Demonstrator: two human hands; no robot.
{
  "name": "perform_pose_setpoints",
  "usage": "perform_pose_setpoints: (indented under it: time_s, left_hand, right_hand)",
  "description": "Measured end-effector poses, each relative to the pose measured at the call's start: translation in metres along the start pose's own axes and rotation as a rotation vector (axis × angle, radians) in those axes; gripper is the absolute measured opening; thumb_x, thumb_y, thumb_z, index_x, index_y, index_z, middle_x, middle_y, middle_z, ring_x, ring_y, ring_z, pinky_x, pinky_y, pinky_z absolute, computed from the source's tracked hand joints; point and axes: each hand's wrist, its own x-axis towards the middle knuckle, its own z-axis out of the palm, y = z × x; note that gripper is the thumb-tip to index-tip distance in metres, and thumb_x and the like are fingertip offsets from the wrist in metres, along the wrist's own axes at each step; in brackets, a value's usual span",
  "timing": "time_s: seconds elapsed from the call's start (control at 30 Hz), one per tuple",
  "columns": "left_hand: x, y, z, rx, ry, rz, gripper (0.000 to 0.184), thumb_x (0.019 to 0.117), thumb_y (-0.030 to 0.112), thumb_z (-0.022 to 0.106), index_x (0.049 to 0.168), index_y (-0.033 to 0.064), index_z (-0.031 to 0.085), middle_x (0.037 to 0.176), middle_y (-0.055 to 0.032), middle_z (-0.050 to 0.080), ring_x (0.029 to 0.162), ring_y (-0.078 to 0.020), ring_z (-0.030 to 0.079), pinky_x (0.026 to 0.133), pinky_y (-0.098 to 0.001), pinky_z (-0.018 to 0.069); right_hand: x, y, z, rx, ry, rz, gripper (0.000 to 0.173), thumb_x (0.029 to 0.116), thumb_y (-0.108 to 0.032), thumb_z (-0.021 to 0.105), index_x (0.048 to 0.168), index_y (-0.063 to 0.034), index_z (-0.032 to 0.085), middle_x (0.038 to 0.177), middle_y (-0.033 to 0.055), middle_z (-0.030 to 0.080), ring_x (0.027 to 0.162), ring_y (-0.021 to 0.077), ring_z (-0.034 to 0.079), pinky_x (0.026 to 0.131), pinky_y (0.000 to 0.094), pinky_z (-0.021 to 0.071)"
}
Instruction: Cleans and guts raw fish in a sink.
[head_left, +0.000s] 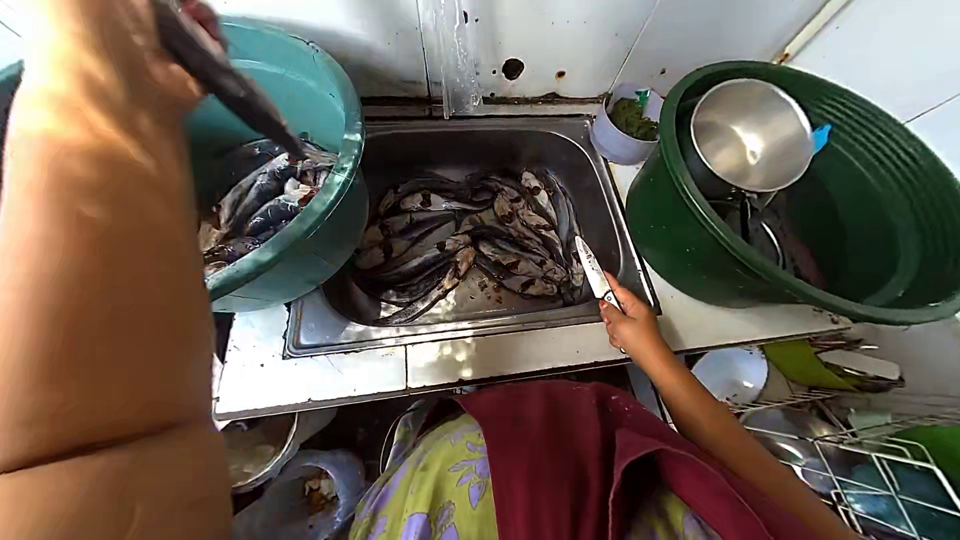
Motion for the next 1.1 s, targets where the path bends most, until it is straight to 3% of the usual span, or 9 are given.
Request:
perform_pose_setpoints:
  time_s: [0.13,0.4,0.6,0.67,0.73,0.77,0.8,0.93,1.1]
  left_hand:
    - [0.049,-0.030,-0.065,-0.024,0.125,-0.164,0.019,0.1104,0.027,0.038,0.097,0.0199,0.050,0.070,0.0079,0.050,0.059,-0.0038,0.053,0.058,-0.0202,0.0496]
    - [0.062,-0.048,-0.094,0.184,0.173,-0.240,0.025,0.1081,0.018,0.035,0.091,0.0244,0.051,0.059,0.0126,0.033,0.047,-0.0006,0.032,0.048,-0.0169,0.0314]
    - [0.045,0.008,-0.017,0.567,-0.108,0.050,0.012,0.1035,0.018,0.047,0.100,0.0199,0.059,0.067,0.0127,0.044,0.051,0.0027,0.040,0.050,-0.0144,0.0371]
    - [0.033,0.016,0.025,0.631,-0.319,0.295,0.012,0.1007,0.015,0.052,0.090,0.0158,0.055,0.069,0.0109,0.045,0.055,0.0025,0.040,0.054,-0.0154,0.0383]
    - [0.036,0.004,0.062,0.639,-0.614,0.533,0.015,0.1022,0.017,0.052,0.098,0.0062,0.062,0.080,0.0006,0.055,0.065,-0.0048,0.049,0.063,-0.0261,0.0460]
    - [0.018,0.001,0.084,0.646,-0.700,0.565,0.024,0.1033,0.018,0.053,0.107,-0.0023,0.065,0.088,-0.0096,0.063,0.071,-0.0124,0.057,0.068,-0.0354,0.0503]
    - [-0.014,-0.006,0.110,0.701,-0.724,0.530,0.027,0.1034,0.020,0.051,0.112,-0.0012,0.064,0.093,-0.0100,0.061,0.076,-0.0132,0.056,0.071,-0.0363,0.0487]
    - [-0.115,-0.112,0.182,0.768,-1.048,0.421,0.022,0.1008,0.013,0.056,0.116,0.0004,0.066,0.109,-0.0181,0.069,0.103,-0.0310,0.067,0.093,-0.0552,0.0534]
    - [-0.185,-0.271,0.207,1.071,-1.444,0.277,0.041,0.0945,0.013,0.066,0.134,0.0039,0.061,0.134,-0.0274,0.058,0.122,-0.0457,0.059,0.100,-0.0646,0.0483]
  right_hand:
    - [0.001,-0.002,0.000,0.036,-0.011,0.002,0.054,0.1084,-0.014,0.047,0.161,-0.0204,0.035,0.077,0.0036,0.052,0.048,0.0094,0.041,0.043,0.0267,0.0375]
    - [0.000,-0.003,0.003,0.045,0.011,0.007,0.054,0.1083,-0.014,0.047,0.161,-0.0214,0.036,0.077,0.0036,0.051,0.049,0.0095,0.041,0.044,0.0267,0.0371]
    - [-0.001,-0.005,0.004,0.064,0.024,0.016,0.054,0.1088,-0.014,0.048,0.161,-0.0218,0.035,0.078,0.0042,0.051,0.048,0.0094,0.040,0.043,0.0262,0.0366]
    - [-0.002,-0.004,0.002,0.099,0.012,0.027,0.056,0.1089,-0.014,0.047,0.162,-0.0222,0.033,0.077,0.0034,0.050,0.048,0.0089,0.039,0.043,0.0256,0.0362]
    - [-0.002,-0.005,0.000,0.151,0.011,0.037,0.056,0.1087,-0.011,0.047,0.162,-0.0211,0.033,0.075,0.0028,0.048,0.046,0.0084,0.038,0.042,0.0247,0.0352]
    - [-0.002,-0.005,0.000,0.171,0.018,0.036,0.056,0.1087,-0.011,0.046,0.162,-0.0203,0.033,0.075,0.0025,0.048,0.046,0.0081,0.038,0.042,0.0243,0.0354]
    - [-0.002,-0.006,0.001,0.188,0.036,0.036,0.055,0.1090,-0.011,0.046,0.162,-0.0196,0.033,0.074,0.0028,0.048,0.047,0.0084,0.038,0.043,0.0245,0.0359]
    - [-0.001,-0.005,0.008,0.170,0.145,0.041,0.053,0.1091,-0.015,0.048,0.160,-0.0201,0.036,0.083,0.0088,0.055,0.054,0.0140,0.045,0.049,0.0317,0.0431]
    - [0.003,0.001,0.002,0.206,0.111,0.041,0.056,0.1080,-0.016,0.050,0.162,-0.0215,0.034,0.081,0.0083,0.054,0.051,0.0144,0.043,0.045,0.0321,0.0407]
